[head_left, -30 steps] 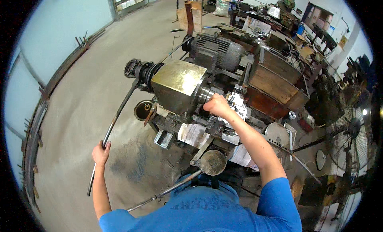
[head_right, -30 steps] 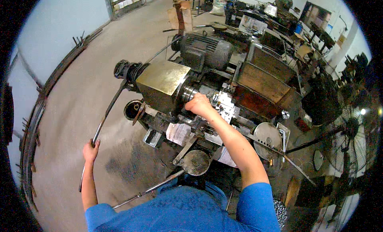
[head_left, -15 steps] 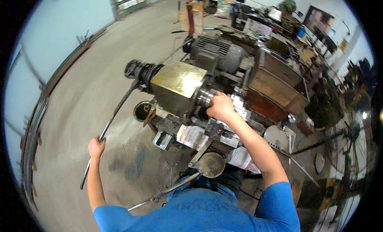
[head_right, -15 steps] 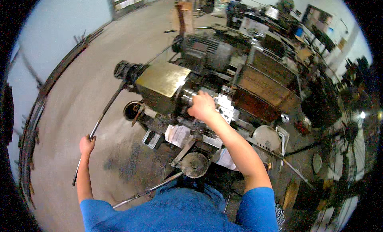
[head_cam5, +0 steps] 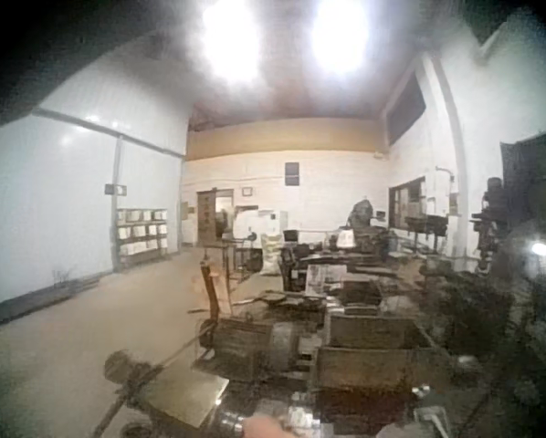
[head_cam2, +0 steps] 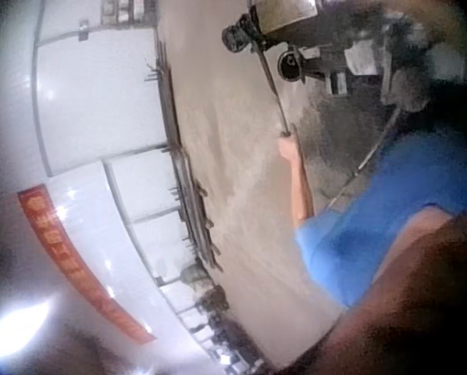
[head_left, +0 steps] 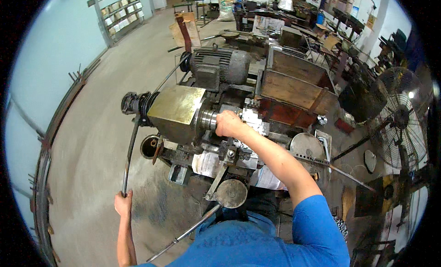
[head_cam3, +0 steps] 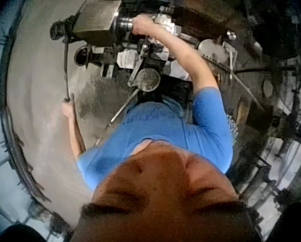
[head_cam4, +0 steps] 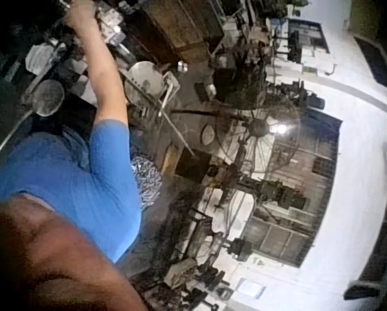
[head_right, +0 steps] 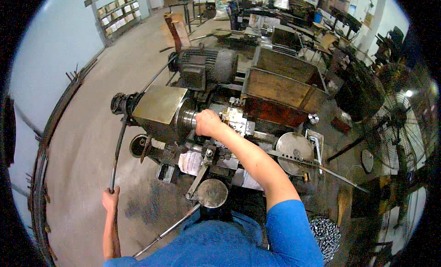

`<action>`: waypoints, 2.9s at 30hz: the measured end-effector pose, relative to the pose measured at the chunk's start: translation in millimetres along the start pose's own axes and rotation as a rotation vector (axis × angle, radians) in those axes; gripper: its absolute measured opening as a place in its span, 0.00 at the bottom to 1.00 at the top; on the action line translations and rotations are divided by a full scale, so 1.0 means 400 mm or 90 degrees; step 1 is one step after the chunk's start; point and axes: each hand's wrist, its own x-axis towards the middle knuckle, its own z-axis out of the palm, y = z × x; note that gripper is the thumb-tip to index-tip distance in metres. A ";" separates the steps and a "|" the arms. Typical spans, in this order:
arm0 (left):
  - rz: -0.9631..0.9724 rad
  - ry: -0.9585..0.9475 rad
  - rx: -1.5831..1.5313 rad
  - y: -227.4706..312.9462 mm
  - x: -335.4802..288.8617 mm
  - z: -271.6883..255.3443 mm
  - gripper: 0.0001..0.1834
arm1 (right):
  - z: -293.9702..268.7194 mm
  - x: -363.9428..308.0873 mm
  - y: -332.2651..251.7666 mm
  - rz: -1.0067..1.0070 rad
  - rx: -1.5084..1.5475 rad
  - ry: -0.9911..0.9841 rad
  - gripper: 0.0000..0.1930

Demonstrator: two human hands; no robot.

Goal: The person operates a lathe by pulling a long lever to advance a workpiece, then uses both hands to pick up, turn over, and place metal components into a collection tray.

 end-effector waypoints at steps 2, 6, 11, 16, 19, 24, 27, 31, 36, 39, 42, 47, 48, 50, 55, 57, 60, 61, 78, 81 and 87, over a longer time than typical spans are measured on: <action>-0.005 -0.023 -0.021 0.011 -0.025 -0.012 0.23 | 0.008 0.006 -0.006 0.040 0.036 -0.002 0.13; 0.013 0.021 -0.025 -0.016 -0.033 0.007 0.22 | 0.020 0.011 -0.005 0.008 0.021 0.016 0.11; 0.008 0.055 -0.053 -0.040 -0.006 0.014 0.21 | 0.022 0.013 -0.002 -0.013 0.015 0.019 0.10; 0.022 0.007 -0.063 -0.008 -0.063 0.021 0.18 | 0.009 0.005 -0.004 0.023 0.024 0.003 0.11; 0.019 -0.017 -0.087 0.010 -0.087 0.012 0.16 | 0.022 0.005 -0.001 0.034 -0.005 -0.002 0.12; 0.125 -0.287 -0.158 0.050 -0.012 -0.051 0.10 | -0.017 -0.040 -0.002 0.003 -0.116 0.027 0.13; 0.175 -0.241 -0.260 0.063 0.039 -0.036 0.10 | -0.095 -0.074 0.044 -0.061 -0.063 0.177 0.12; 0.157 -0.294 -0.324 0.074 0.081 0.031 0.08 | -0.239 -0.103 0.246 0.176 0.015 0.187 0.14; 0.166 -0.287 -0.335 0.104 0.086 0.056 0.08 | -0.371 -0.117 0.509 0.361 -0.050 0.273 0.16; 0.162 -0.264 -0.367 0.095 0.076 0.055 0.08 | -0.361 -0.115 0.557 0.368 -0.123 0.337 0.17; 0.147 -0.259 -0.406 0.109 0.058 0.043 0.07 | -0.358 -0.129 0.604 0.469 0.005 0.206 0.16; 0.128 -0.247 -0.344 0.085 0.076 0.058 0.07 | -0.298 -0.178 0.625 0.405 -0.144 0.163 0.17; 0.129 -0.265 -0.338 0.090 0.078 0.054 0.08 | -0.288 -0.180 0.632 0.395 -0.140 0.169 0.17; 0.147 -0.252 -0.320 0.060 0.100 0.075 0.08 | -0.280 -0.165 0.634 0.375 -0.100 0.172 0.18; 0.157 -0.269 -0.329 0.119 0.096 0.061 0.08 | -0.255 -0.217 0.639 0.305 -0.157 0.319 0.18; 0.171 -0.329 -0.358 0.087 0.125 0.088 0.10 | -0.259 -0.304 0.621 0.198 -0.104 0.419 0.18; 0.064 -0.341 -0.431 0.077 0.114 0.070 0.12 | -0.210 -0.490 0.574 0.145 0.017 0.500 0.17; 0.098 -0.339 -0.460 0.069 0.117 0.070 0.13 | -0.195 -0.586 0.564 0.151 0.032 0.511 0.17; 0.029 -0.363 -0.473 0.137 0.150 0.217 0.15 | 0.447 -1.601 0.431 0.932 -0.014 -0.151 0.12; 0.025 -0.353 -0.481 0.124 0.150 0.196 0.16 | 0.459 -1.576 0.432 0.873 -0.076 -0.075 0.14; 0.018 -0.357 -0.507 0.062 0.182 0.191 0.18 | 0.503 -1.555 0.489 0.818 -0.062 -0.167 0.15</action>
